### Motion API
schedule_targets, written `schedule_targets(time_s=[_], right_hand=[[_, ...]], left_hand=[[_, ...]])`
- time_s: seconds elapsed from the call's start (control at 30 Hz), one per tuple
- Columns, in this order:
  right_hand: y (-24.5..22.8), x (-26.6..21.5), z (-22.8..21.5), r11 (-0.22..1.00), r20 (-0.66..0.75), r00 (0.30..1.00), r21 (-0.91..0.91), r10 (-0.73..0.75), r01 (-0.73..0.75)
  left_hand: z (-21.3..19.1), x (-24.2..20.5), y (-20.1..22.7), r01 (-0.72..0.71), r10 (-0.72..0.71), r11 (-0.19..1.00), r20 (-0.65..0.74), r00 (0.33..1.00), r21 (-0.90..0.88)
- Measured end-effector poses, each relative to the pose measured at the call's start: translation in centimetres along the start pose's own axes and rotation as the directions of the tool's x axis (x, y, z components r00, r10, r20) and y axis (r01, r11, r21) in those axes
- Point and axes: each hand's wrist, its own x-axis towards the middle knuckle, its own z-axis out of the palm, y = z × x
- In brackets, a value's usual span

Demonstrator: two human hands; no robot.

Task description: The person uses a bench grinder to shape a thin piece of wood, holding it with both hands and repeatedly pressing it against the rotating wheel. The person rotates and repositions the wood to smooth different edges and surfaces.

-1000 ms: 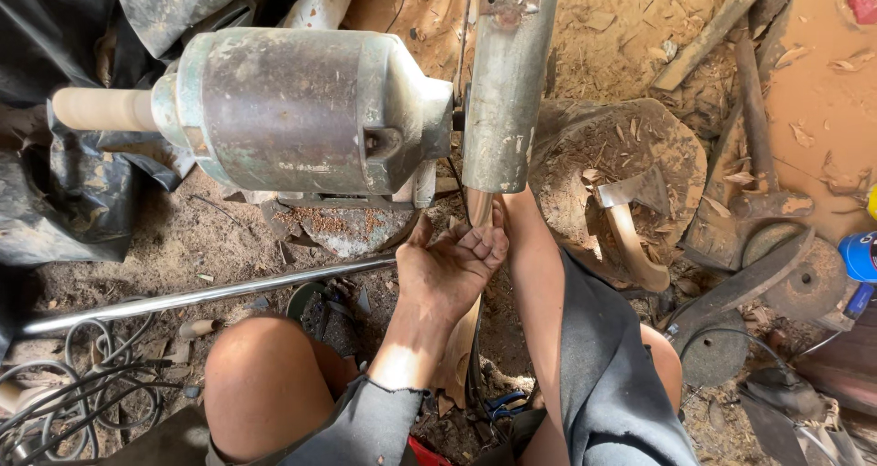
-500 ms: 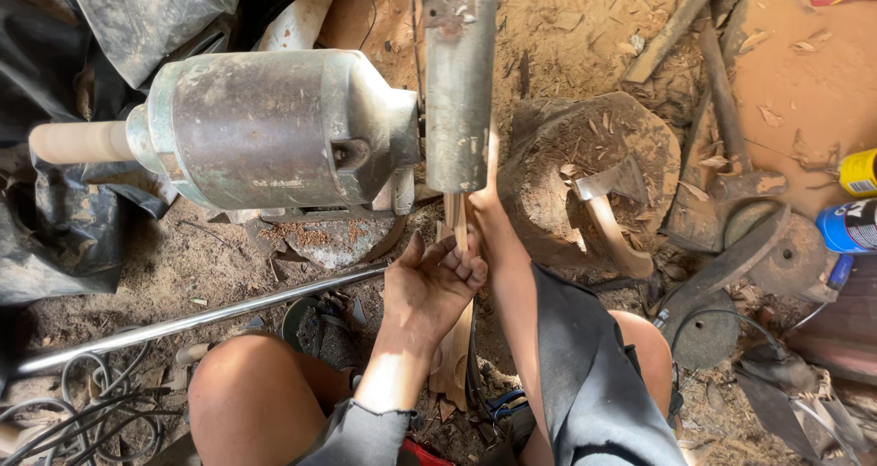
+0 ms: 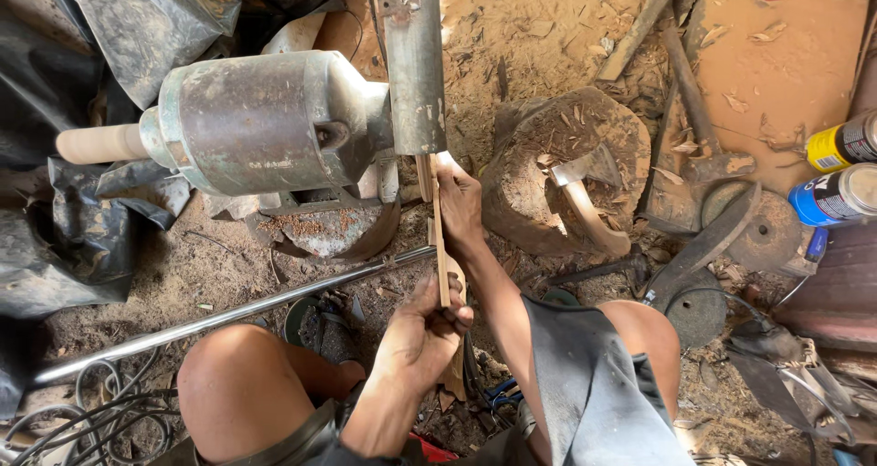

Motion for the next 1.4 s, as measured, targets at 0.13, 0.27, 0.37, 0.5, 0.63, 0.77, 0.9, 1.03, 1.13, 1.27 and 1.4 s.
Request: schedule_targets(time_s=[0.13,0.27,0.37,0.5,0.63,0.77,0.9,1.03,1.13,1.27,1.4], right_hand=[[-2.6,-3.7,-0.4,0.985,-0.014,0.985,0.014,0.172,-0.172],[-5.1,-7.4,-2.0,0.953,0.036,0.976,0.207,0.216,-0.219],[-7.2,-6.2,-6.0,0.779,0.126,0.927,0.510,0.354,-0.366],[-7.8,-8.4,-10.0,0.649,0.234,0.950,0.694,0.205,-0.311],[-10.3,-9.1,-11.2,0.518,0.284,0.930,0.773,0.232,-0.365],[-11.4,-10.0,-10.5,0.559,0.302,0.947,0.770,0.108,-0.309],[-10.6,-9.3,-9.3,0.618,0.278,0.957,0.740,0.077,-0.265],[-7.5,-4.9,-7.8,0.840,0.071,0.944,0.437,0.323,-0.320],[-3.0,-0.9,-5.5,0.991,0.073,0.997,0.128,0.036,-0.045],[0.9,3.5,-2.8,0.940,0.131,0.991,0.338,0.004,-0.049],[1.6,4.7,-1.2,0.848,0.239,0.968,0.495,0.078,-0.191]], left_hand=[[-0.4,-2.7,-1.1,-0.010,0.009,0.995,0.002,1.000,0.098],[-1.0,-6.1,-2.6,0.018,0.019,0.955,-0.123,0.992,0.295],[-2.2,-8.3,-4.5,0.008,0.043,0.893,-0.104,0.994,0.450],[-4.1,-10.4,-6.8,-0.151,0.148,0.508,0.086,0.985,0.848],[-2.1,-9.2,-5.4,-0.155,0.164,0.375,0.099,0.982,0.914],[2.6,-6.3,-3.4,-0.453,0.285,-0.189,0.490,0.824,0.871],[4.6,-4.7,-2.9,-0.252,0.211,-0.158,0.282,0.936,0.955],[2.9,-2.6,-2.7,-0.265,0.294,-0.032,0.263,0.919,0.964],[0.6,-0.3,-2.5,-0.455,0.368,0.075,0.400,0.839,0.887],[0.4,1.7,-0.7,-0.326,0.305,0.282,0.238,0.922,0.902],[2.8,1.6,1.0,-0.199,0.194,0.580,0.103,0.976,0.790]])
